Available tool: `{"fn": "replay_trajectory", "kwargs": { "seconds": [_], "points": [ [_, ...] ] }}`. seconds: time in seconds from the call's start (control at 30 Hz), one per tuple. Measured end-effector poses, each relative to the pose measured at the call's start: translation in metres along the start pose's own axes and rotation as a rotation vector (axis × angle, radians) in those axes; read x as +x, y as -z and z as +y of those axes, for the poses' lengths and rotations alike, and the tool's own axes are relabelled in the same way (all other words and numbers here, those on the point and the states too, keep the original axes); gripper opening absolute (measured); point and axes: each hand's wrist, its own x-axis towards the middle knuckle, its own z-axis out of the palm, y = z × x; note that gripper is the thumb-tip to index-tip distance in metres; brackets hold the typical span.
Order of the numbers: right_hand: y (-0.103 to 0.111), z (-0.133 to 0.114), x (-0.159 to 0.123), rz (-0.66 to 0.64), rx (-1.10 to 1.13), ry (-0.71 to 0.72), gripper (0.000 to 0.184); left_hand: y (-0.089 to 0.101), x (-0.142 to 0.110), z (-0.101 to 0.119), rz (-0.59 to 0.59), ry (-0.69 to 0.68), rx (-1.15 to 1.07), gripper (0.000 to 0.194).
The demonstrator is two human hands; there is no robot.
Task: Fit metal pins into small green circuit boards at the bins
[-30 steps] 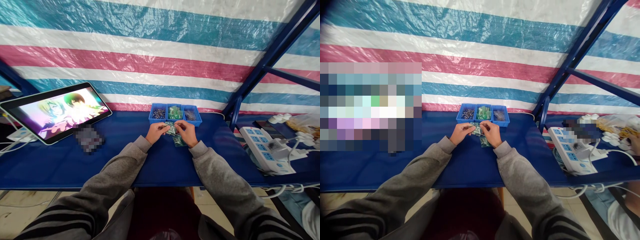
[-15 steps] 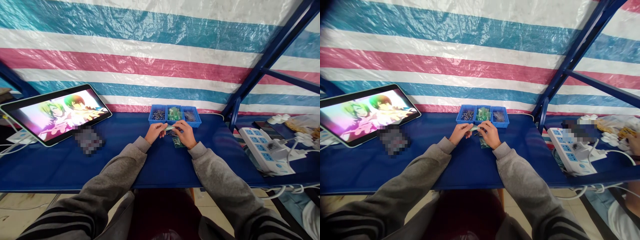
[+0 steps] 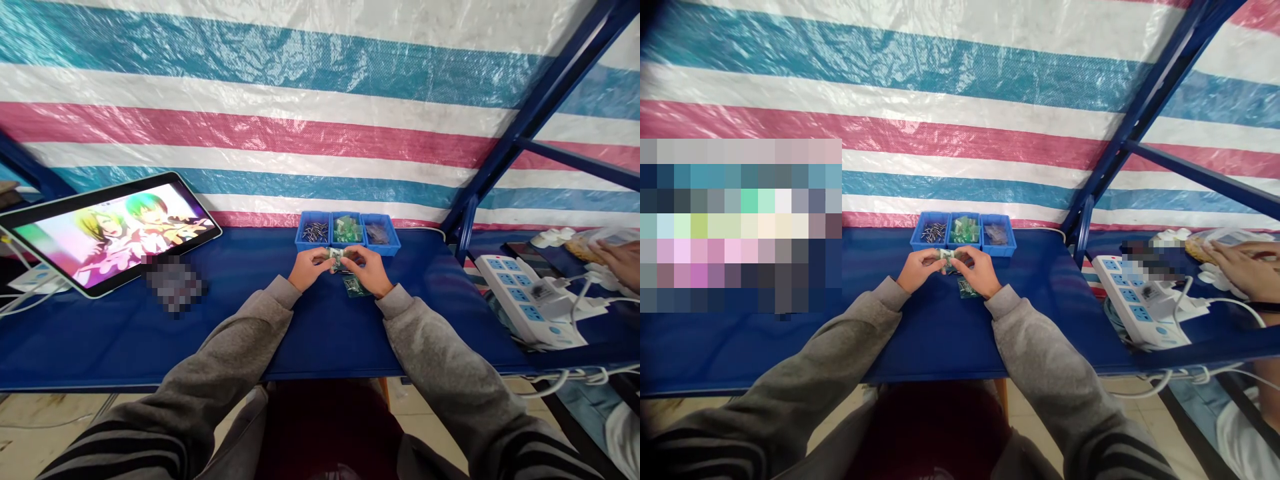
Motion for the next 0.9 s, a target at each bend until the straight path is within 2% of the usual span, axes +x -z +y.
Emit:
{"fn": "replay_trajectory", "kwargs": {
  "seconds": [0.27, 0.37, 0.5, 0.6, 0.63, 0.73, 0.8, 0.9],
  "points": [
    [-0.0006, 0.0030, -0.0003, -0.018, 0.084, -0.036, 0.032, -0.0013, -0.0002, 0.0037, 0.036, 0.054, -0.028, 0.036],
    [0.0021, 0.0004, -0.0009, -0.016, 0.057, 0.016, 0.035, 0.0005, 0.0001, 0.0054, 0.006, 0.062, -0.036, 0.039],
    [0.0042, -0.0014, -0.0010, -0.022, -0.070, 0.110, 0.029, 0.0022, -0.0001, 0.0042, -0.015, 0.089, -0.131, 0.038],
    [0.0030, -0.0004, -0.0007, 0.007, -0.093, 0.142, 0.022, 0.0014, 0.0002, 0.0024, -0.035, 0.128, -0.206, 0.062],
    [0.0024, -0.0002, -0.0006, 0.015, -0.092, 0.141, 0.020, 0.0010, 0.0006, 0.0020, -0.037, 0.133, -0.202, 0.065],
    [0.0012, -0.0012, -0.0002, 0.029, -0.114, 0.082, 0.019, 0.0005, 0.0026, 0.0005, 0.021, 0.085, -0.102, 0.053],
    [0.0008, -0.0021, -0.0002, 0.038, -0.125, 0.048, 0.020, 0.0006, 0.0035, -0.0005, 0.061, 0.026, -0.035, 0.055],
    [0.0003, -0.0020, -0.0005, 0.065, -0.072, 0.040, 0.021, 0.0000, 0.0029, -0.0010, 0.024, -0.001, -0.022, 0.048]
  ]
}}
